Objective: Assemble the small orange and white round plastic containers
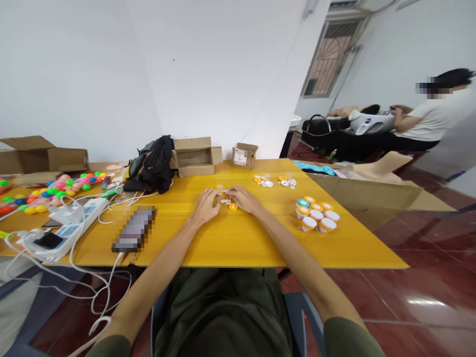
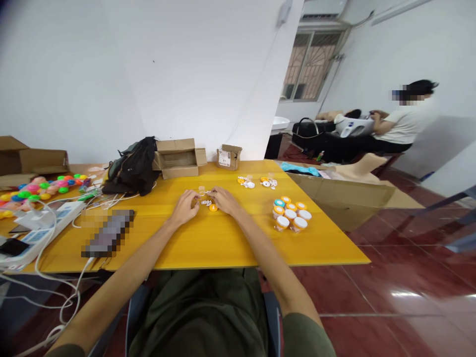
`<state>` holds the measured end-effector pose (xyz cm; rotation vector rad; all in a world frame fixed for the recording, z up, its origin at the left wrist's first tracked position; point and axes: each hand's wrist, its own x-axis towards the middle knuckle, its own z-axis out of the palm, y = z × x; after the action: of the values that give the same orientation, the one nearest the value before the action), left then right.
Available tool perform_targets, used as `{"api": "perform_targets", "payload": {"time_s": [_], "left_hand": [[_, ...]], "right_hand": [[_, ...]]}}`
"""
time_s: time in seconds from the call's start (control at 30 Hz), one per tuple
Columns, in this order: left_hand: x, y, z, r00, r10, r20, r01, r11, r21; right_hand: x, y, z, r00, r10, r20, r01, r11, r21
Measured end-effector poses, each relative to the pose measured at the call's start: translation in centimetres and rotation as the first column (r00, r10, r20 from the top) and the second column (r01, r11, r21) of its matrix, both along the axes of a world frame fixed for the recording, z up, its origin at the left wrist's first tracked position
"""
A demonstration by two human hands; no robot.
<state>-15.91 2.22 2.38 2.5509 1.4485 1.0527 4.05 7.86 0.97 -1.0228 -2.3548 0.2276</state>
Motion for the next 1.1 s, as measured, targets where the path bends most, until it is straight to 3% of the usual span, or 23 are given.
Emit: {"api": "perform_targets", "payload": {"time_s": [0.3, 0.47, 0.7, 1.1], "left_hand": [[0.7, -0.7, -0.2, 0.988, -0.128, -0.090, 0.124, 0.991, -0.039], [1.4, -1.1, -0.4, 0.972, -0.191, -0.134, 0.185, 0.981, -0.059], [1.8, -0.8, -0.8, 0.974, -0.155, -0.165, 0.139, 0.985, -0.100], [0.5, -2.1, 0.2, 0.977, -0.154, -0.147, 0.129, 0.978, -0.166]], "right_hand": [[2.8, -1.8, -0.5, 0.993, 0.003, -0.118, -0.007, 0.999, -0.035], [3.1, -3.2, -0.6, 0.984, 0.072, -0.162, -0.079, 0.996, -0.040], [2.9, -3.9, -0.3, 0.981, 0.073, -0.182, -0.088, 0.993, -0.078], [2.6, -4.5, -0.2, 0.990, 0.093, -0.107, -0.088, 0.995, 0.051]]}}
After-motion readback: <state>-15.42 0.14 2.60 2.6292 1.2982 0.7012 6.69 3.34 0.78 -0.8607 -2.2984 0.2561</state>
